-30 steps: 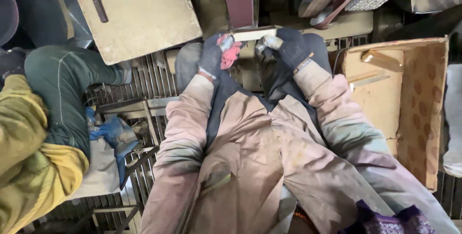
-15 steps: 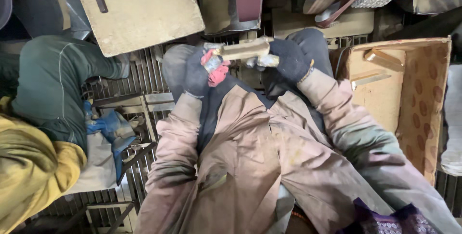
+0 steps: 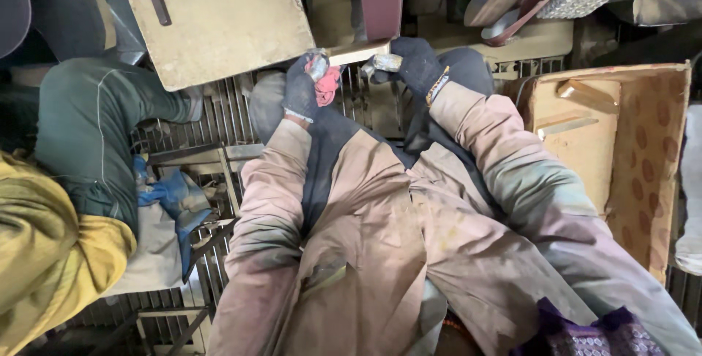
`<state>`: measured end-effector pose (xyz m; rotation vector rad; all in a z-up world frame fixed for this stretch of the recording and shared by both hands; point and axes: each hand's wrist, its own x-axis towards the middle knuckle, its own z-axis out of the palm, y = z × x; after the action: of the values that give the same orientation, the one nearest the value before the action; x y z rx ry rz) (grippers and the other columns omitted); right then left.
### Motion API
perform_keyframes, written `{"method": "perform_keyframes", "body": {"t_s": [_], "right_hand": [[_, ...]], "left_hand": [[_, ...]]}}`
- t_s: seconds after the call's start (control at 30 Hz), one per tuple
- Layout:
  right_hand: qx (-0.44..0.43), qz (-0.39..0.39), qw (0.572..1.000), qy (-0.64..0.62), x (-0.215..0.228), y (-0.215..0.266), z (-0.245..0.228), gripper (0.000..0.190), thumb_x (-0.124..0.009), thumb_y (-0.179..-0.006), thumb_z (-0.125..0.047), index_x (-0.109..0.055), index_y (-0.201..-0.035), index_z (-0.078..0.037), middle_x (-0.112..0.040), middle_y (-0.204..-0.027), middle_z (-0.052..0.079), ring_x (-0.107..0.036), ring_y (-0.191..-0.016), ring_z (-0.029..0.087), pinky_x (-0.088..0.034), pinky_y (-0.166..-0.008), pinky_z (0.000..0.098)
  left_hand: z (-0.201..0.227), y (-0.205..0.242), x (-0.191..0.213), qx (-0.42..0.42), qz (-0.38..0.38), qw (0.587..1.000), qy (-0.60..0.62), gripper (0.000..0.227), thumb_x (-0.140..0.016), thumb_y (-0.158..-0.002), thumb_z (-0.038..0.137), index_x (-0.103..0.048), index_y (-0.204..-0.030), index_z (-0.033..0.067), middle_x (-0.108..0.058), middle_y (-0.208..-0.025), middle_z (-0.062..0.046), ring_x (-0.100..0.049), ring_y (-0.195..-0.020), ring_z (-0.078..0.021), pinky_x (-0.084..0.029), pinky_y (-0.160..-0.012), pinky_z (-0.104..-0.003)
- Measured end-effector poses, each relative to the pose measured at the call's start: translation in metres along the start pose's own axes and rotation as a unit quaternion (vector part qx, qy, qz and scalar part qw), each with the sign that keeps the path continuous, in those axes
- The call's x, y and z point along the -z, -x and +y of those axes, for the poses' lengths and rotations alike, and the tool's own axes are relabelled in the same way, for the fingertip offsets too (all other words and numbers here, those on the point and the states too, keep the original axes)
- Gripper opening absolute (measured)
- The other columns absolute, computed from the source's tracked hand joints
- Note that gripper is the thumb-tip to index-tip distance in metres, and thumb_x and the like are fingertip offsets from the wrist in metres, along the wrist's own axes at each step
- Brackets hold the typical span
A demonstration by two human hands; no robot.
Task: The person sits on the floor and repeatedly sands small rectangular wooden pieces against a belt sander. They hold the pieces with gloved hands, rotate them to sand different edges, and place finished pieces into a nearby cardboard box.
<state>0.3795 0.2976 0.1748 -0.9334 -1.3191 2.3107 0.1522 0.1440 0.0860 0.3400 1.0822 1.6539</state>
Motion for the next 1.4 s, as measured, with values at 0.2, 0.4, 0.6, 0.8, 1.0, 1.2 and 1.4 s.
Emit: {"method": "perform_keyframes", "body": {"t_s": [0.2, 0.4, 0.6, 0.8, 1.0, 1.2, 1.4], "right_hand": [[0.033, -0.011, 0.999, 0.036, 0.003, -0.006, 0.006, 0.024, -0.070, -0.097, -0.009, -0.071, -0.109, 0.011, -0.077, -0.094, 0.017, -0.073, -0.079, 0.020, -0.061, -0.074, 0.0302], [0.015, 0.015, 0.999, 0.030, 0.005, -0.016, 0.012, 0.022, -0.070, -0.097, -0.010, -0.072, -0.107, 0.009, -0.077, -0.091, 0.016, -0.071, -0.075, 0.018, -0.058, -0.069, 0.0296], [0.011, 0.031, 0.999, 0.032, 0.005, -0.024, 0.017, 0.020, -0.070, -0.097, -0.010, -0.073, -0.105, 0.009, -0.077, -0.090, 0.015, -0.068, -0.072, 0.017, -0.055, -0.066, 0.0292], [0.019, 0.053, 0.997, 0.046, 0.002, -0.021, 0.012, 0.019, -0.070, -0.097, -0.010, -0.074, -0.104, 0.008, -0.077, -0.088, 0.014, -0.066, -0.070, 0.016, -0.052, -0.063, 0.0289], [0.087, 0.014, 0.991, 0.098, 0.005, -0.006, 0.010, 0.016, -0.071, -0.098, -0.009, -0.076, -0.102, 0.005, -0.074, -0.093, 0.010, -0.067, -0.075, 0.014, -0.053, -0.068, 0.0288], [0.070, 0.032, 0.996, 0.046, 0.009, -0.014, 0.017, 0.017, -0.072, -0.095, -0.009, -0.073, -0.105, 0.005, -0.074, -0.093, 0.010, -0.066, -0.076, 0.014, -0.052, -0.068, 0.0285], [0.057, 0.046, 0.996, 0.044, 0.007, -0.025, 0.015, 0.017, -0.071, -0.095, -0.008, -0.073, -0.104, 0.006, -0.073, -0.093, 0.009, -0.065, -0.075, 0.014, -0.052, -0.067, 0.0285]], "left_hand": [[-0.004, -0.003, -0.001, 0.010, 0.015, 1.000, 0.013, 0.010, -0.065, -0.103, 0.011, -0.066, -0.104, 0.0009, -0.068, -0.090, -0.008, -0.066, -0.075, -0.0172, -0.055, -0.067, -0.029], [-0.014, -0.016, 0.009, 0.047, 0.028, 0.998, 0.037, 0.012, -0.064, -0.101, 0.014, -0.065, -0.102, 0.0016, -0.069, -0.087, -0.012, -0.068, -0.071, -0.0201, -0.056, -0.062, -0.031], [-0.036, -0.032, 0.030, 0.055, 0.045, 0.997, 0.028, 0.013, -0.062, -0.100, 0.013, -0.067, -0.099, 0.0008, -0.070, -0.086, -0.013, -0.069, -0.070, -0.0216, -0.057, -0.062, -0.033], [-0.038, -0.040, 0.024, 0.061, 0.047, 0.995, 0.063, 0.009, -0.064, -0.101, 0.011, -0.064, -0.100, 0.0022, -0.068, -0.087, -0.009, -0.068, -0.073, -0.0202, -0.057, -0.064, -0.033], [-0.022, -0.018, 0.005, 0.022, 0.006, 0.998, 0.058, 0.008, -0.063, -0.101, 0.008, -0.063, -0.106, 0.0014, -0.066, -0.091, -0.009, -0.068, -0.077, -0.0206, -0.056, -0.065, -0.031], [-0.039, -0.029, 0.019, 0.024, 0.030, 0.998, 0.053, 0.007, -0.062, -0.100, 0.006, -0.063, -0.105, 0.0004, -0.068, -0.090, -0.013, -0.068, -0.073, -0.0224, -0.056, -0.059, -0.032], [-0.065, -0.053, 0.034, 0.021, 0.095, 0.993, 0.073, 0.014, -0.060, -0.097, 0.004, -0.066, -0.107, -0.0028, -0.069, -0.092, -0.012, -0.071, -0.077, -0.0235, -0.059, -0.064, -0.033]]}}
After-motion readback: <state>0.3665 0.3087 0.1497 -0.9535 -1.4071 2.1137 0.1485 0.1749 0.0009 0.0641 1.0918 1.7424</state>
